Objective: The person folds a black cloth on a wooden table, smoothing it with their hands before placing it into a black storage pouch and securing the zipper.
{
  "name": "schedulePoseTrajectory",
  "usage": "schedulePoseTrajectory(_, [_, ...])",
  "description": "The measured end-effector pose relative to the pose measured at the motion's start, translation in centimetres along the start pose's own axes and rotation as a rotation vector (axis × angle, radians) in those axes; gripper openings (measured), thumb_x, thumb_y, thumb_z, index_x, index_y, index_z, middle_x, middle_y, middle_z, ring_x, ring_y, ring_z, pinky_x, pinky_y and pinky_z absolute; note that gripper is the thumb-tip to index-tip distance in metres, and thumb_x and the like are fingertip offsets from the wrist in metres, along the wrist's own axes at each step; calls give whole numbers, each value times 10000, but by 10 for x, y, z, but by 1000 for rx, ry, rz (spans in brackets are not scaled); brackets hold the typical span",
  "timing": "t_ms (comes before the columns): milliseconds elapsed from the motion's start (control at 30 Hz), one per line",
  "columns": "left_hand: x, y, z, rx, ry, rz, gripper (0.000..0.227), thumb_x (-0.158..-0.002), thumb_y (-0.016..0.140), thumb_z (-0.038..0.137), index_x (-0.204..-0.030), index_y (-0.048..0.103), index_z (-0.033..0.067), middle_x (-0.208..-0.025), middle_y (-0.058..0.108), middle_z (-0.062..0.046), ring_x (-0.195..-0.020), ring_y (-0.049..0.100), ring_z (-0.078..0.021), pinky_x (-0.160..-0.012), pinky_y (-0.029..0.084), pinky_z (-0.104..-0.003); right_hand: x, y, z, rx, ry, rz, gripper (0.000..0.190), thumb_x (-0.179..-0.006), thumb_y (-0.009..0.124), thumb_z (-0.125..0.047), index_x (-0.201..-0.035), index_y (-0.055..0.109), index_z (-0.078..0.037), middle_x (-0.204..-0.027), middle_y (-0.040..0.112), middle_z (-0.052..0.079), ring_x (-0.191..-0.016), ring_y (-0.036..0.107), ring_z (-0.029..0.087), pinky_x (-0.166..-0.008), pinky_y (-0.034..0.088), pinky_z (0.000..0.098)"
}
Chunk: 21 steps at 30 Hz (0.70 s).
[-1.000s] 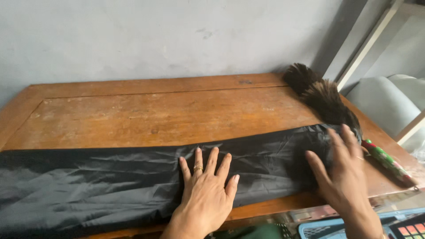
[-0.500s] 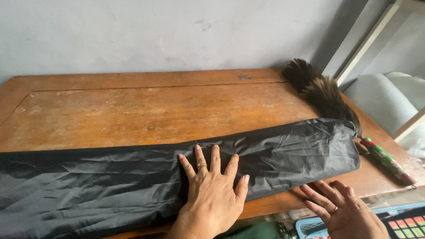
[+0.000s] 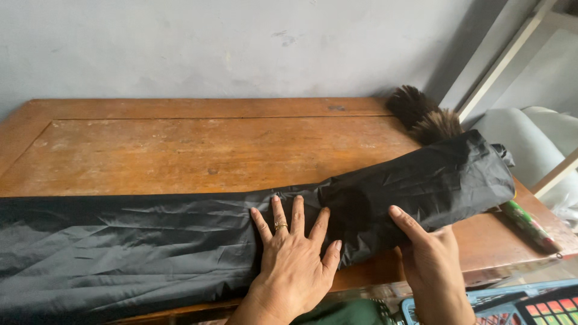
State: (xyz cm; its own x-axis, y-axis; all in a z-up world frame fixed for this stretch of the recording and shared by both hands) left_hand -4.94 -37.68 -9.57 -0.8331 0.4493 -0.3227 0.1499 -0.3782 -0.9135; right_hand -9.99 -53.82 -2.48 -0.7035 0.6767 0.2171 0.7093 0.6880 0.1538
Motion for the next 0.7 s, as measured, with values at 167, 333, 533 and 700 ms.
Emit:
schedulePoseTrajectory(167, [0,-1,0,0,21,43,603,-1008,359,551,-1519,439,242,-1534,267,-353,-1370,113,-718,-1028,-56,-908,-24,4,17,-188,-218,-57,507,-749,688,109,-1225,586,-33,-1187,703,115,-1072,668,208,-969,545,306])
schedulePoseTrajectory(333, [2,-8,6,-7,26,110,680,-928,513,560,-1530,451,248,-1492,320,-384,-1363,136,-718,-1023,-47,-905,-6,2,19,163,-568,40,651,-702,738,-1,-1307,498,-31,-1274,641,134,-1164,599,201,-1024,484,324])
schedulePoseTrajectory(533, [-5,10,28,-48,1,-358,943,-835,490,625,-1631,192,216,-1638,129,-274,-1430,-19,-705,-1043,-132,-952,14,36,45,677,-764,-145,749,-662,733,-188,-1396,659,-320,-893,798,-23,-864,557,-9,-805,538,278])
schedulePoseTrajectory(700, [12,38,34,-453,94,317,794,-841,430,261,-1564,260,-22,-1634,267,-257,-1521,243,-396,-1280,102,-626,47,64,44,914,-1418,-553,1007,-557,514,119,-1527,489,-148,-1569,530,45,-1471,476,253,-1214,386,369])
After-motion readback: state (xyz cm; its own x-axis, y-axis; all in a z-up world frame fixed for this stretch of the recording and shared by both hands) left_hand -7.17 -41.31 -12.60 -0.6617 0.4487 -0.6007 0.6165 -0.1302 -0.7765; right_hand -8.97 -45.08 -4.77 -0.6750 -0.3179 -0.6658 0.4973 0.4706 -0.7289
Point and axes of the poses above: each hand's wrist, its own x-axis away from the middle knuckle, its own y-axis out of the palm, z = x × y, the point moved 5 cm from there along -x, towards the middle knuckle
